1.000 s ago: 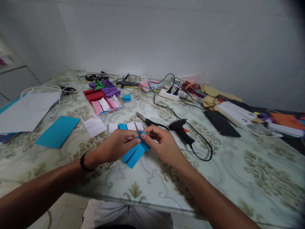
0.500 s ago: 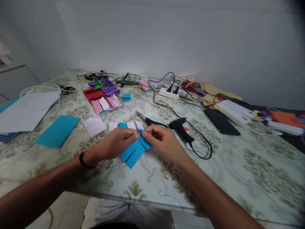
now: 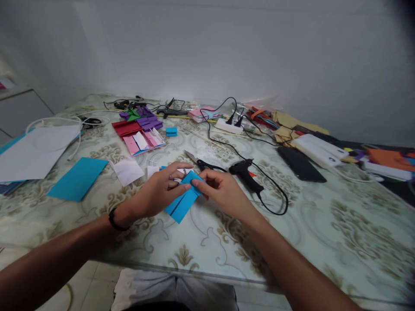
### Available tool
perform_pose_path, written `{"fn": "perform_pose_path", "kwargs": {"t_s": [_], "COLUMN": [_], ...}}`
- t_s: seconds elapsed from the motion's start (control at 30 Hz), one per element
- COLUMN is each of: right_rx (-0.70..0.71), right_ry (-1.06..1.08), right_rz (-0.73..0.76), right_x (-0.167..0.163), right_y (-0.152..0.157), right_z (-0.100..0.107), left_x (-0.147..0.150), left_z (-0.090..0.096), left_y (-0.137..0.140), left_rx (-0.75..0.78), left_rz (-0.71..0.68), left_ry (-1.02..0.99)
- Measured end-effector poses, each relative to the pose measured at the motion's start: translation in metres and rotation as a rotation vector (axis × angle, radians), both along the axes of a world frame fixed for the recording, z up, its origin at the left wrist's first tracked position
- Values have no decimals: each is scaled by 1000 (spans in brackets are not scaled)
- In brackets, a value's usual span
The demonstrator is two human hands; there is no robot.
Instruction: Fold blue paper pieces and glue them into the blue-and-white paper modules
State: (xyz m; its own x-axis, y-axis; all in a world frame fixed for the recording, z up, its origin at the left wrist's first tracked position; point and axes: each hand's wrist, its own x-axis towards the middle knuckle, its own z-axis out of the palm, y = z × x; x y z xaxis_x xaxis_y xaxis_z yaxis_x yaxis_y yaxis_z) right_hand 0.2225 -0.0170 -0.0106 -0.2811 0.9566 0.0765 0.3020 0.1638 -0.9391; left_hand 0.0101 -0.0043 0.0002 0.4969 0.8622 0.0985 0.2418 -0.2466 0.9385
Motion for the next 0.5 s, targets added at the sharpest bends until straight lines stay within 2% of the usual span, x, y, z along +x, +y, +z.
{"fn": "perform_pose_path", "kwargs": {"t_s": [0.23, 0.5], "right_rx": [36, 81], "right_ry": [29, 9], "right_rz": [-29, -53], "right_x": [-3, -5], "right_y": [0, -1], "right_z": [0, -3], "left_x": [1, -2], "left_z": [-4, -4], "left_y": [-2, -2], "left_rx": [-86, -42], "left_rz": [10, 22], "left_ry": [-166, -105]}}
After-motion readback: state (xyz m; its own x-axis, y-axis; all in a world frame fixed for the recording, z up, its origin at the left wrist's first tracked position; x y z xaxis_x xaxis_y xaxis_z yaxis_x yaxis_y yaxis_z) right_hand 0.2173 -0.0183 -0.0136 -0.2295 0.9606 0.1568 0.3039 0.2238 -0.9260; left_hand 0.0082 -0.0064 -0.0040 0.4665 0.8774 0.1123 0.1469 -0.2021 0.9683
